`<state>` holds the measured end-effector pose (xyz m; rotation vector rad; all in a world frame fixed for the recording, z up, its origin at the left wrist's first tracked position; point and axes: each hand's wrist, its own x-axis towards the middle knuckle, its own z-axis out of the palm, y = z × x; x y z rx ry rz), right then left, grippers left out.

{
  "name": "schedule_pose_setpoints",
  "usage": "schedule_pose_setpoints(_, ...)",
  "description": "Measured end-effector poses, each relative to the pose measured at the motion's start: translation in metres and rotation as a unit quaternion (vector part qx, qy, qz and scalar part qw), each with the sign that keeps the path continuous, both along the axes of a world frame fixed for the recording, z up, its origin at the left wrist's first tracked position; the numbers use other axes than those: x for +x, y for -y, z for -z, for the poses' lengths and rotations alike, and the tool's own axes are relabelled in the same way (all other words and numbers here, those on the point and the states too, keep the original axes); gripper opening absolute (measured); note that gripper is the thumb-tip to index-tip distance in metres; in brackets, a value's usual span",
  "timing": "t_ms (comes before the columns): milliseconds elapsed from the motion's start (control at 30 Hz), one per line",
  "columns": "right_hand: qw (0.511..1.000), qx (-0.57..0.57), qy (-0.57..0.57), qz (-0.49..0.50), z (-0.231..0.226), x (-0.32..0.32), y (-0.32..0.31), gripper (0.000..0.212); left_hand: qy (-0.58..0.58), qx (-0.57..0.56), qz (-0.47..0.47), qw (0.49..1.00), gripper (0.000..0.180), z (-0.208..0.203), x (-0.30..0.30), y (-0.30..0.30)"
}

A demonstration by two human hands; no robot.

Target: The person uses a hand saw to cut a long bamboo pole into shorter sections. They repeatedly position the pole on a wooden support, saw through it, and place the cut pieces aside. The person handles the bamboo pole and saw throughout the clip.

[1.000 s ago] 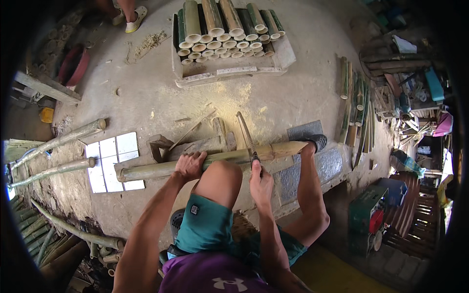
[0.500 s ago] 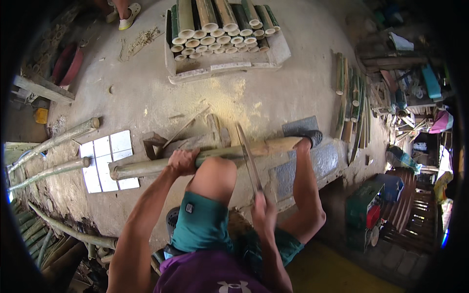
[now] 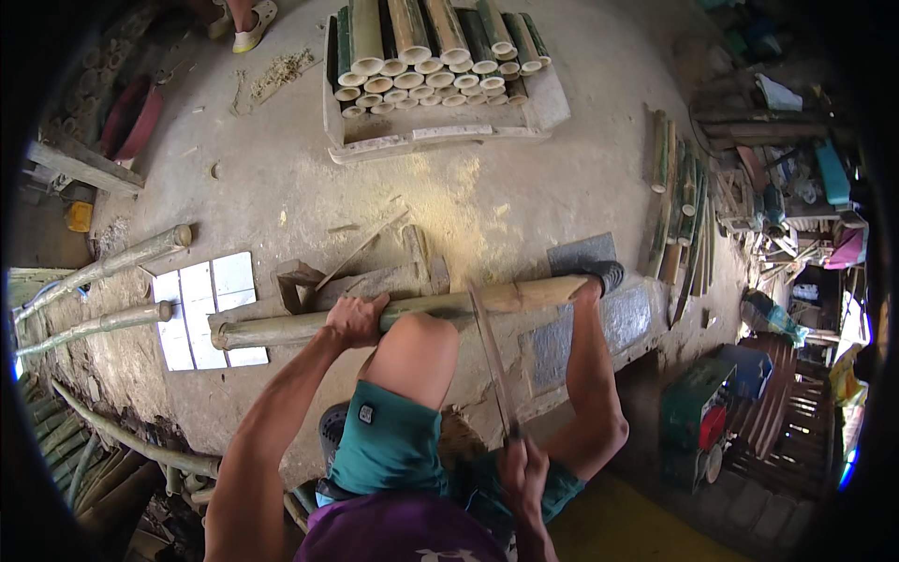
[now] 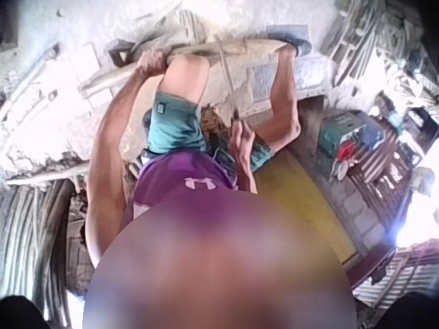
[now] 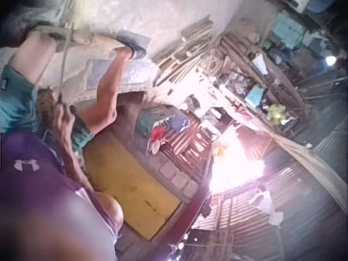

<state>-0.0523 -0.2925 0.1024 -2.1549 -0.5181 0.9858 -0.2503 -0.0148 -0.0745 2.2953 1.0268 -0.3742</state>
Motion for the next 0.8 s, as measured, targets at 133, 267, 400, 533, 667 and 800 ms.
schedule_pose_setpoints(133,0.996,-0.008,0.065,-0.056,0.032,0.009,-0.061,0.049,0.009,0.018,0.012,1.0,0.055,-0.001,0.001,0.001)
schedule_pose_setpoints(267,0.994,0.054,0.064,-0.067,0.08,0.023,-0.137,0.062,-0.01,0.004,0.009,1.0,0.053,-0.003,0.002,0.001)
schedule_pose_setpoints(400,0.999,-0.036,0.008,-0.022,0.023,0.011,-0.05,0.05,0.03,0.006,0.007,1.0,0.051,-0.003,0.002,-0.001)
schedule_pose_setpoints(533,0.995,-0.095,-0.014,-0.039,-0.003,0.006,-0.031,0.046,0.027,0.004,0.022,0.999,0.047,-0.005,0.002,-0.002)
schedule_pose_setpoints(667,0.993,0.087,0.059,-0.062,0.079,0.023,-0.126,0.07,0.025,0.016,0.014,0.999,0.039,-0.01,0.004,0.0)
schedule_pose_setpoints(800,0.991,0.087,0.083,-0.058,0.081,0.018,-0.066,0.056,0.03,0.012,0.026,0.999,0.048,-0.003,0.004,-0.002)
